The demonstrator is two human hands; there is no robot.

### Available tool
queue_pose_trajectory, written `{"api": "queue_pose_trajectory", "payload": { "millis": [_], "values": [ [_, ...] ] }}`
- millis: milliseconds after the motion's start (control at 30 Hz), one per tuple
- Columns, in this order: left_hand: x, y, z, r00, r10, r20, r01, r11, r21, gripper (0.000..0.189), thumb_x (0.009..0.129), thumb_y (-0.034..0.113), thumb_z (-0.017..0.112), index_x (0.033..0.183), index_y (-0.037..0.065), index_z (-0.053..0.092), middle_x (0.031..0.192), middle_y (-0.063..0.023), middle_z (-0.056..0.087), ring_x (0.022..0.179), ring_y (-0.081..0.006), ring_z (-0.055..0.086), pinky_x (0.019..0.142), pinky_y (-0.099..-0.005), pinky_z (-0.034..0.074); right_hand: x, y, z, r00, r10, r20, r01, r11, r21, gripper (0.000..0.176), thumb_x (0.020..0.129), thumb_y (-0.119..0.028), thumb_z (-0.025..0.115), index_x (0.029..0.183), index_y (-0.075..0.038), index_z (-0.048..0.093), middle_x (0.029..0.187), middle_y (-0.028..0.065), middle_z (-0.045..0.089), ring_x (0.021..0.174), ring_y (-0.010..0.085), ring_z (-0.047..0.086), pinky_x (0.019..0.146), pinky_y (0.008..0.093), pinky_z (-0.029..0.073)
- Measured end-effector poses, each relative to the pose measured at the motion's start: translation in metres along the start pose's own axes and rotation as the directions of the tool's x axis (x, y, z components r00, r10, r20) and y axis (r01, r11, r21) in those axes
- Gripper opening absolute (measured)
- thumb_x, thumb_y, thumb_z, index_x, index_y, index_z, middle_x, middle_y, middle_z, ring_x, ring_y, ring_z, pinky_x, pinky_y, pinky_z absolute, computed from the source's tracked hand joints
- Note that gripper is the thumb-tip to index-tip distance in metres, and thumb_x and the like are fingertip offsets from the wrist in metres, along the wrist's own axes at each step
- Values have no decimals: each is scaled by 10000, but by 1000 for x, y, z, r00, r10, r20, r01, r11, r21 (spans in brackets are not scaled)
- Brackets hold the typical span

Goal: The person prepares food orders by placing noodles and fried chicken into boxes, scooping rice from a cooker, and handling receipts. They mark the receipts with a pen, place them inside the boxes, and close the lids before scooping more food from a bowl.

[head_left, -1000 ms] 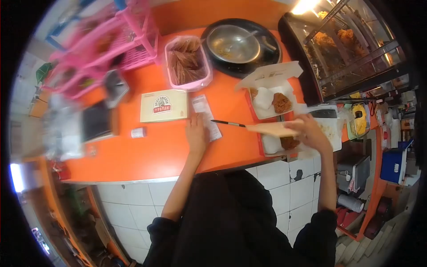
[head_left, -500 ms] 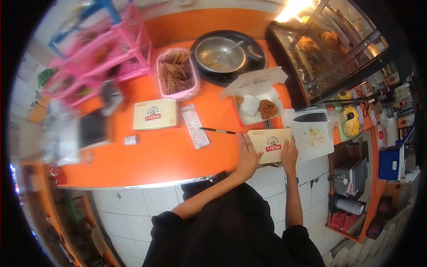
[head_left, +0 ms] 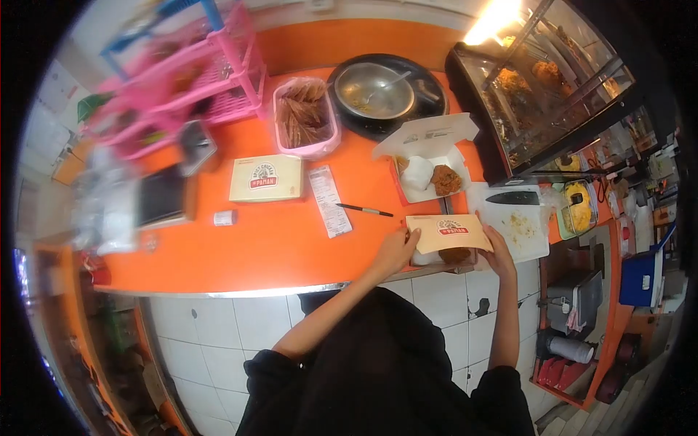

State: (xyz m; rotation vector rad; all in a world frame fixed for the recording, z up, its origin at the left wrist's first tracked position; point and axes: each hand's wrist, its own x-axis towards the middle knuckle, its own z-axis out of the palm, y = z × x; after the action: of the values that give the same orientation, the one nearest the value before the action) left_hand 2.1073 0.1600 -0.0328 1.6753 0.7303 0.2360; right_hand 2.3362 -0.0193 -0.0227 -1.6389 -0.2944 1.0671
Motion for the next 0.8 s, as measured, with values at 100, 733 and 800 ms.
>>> {"api": "queue_pose_trajectory", "payload": {
  "millis": [100, 733, 800],
  "values": [
    [7, -2, -13, 998, -34, 61, 37, 998, -48, 511, 942, 414, 425, 991, -61, 608, 767, -156, 633, 721, -244, 611, 689, -353, 465, -2, -20, 6, 993, 116, -18, -117, 992, -52, 396, 907, -385, 534, 1110, -48, 571, 984, 35, 594, 884, 121, 572, 777, 308, 487],
    [-8, -34, 30, 997, -42, -67, 52, 986, 155, 614, 892, 236, 544, 1287, -161, 293, 1218, -336, 394, 1085, -427, 468, 911, -472, 404, 0, 66, 26, 891, -317, -325, 88, 822, -562, 483, 974, -382, 394, 1053, 52, 589, 955, 199, 623, 911, 252, 588, 788, 354, 452],
    [-12, -17, 19, 999, -4, -44, 15, 968, 251, 653, 853, 233, 594, 1312, -126, 298, 1257, -326, 376, 1155, -408, 430, 948, -457, 388, -13, 67, 29, 859, -341, -383, 204, 912, -355, 412, 968, -345, 436, 1069, 25, 588, 979, 145, 621, 918, 225, 587, 793, 348, 466]
  ]
}}
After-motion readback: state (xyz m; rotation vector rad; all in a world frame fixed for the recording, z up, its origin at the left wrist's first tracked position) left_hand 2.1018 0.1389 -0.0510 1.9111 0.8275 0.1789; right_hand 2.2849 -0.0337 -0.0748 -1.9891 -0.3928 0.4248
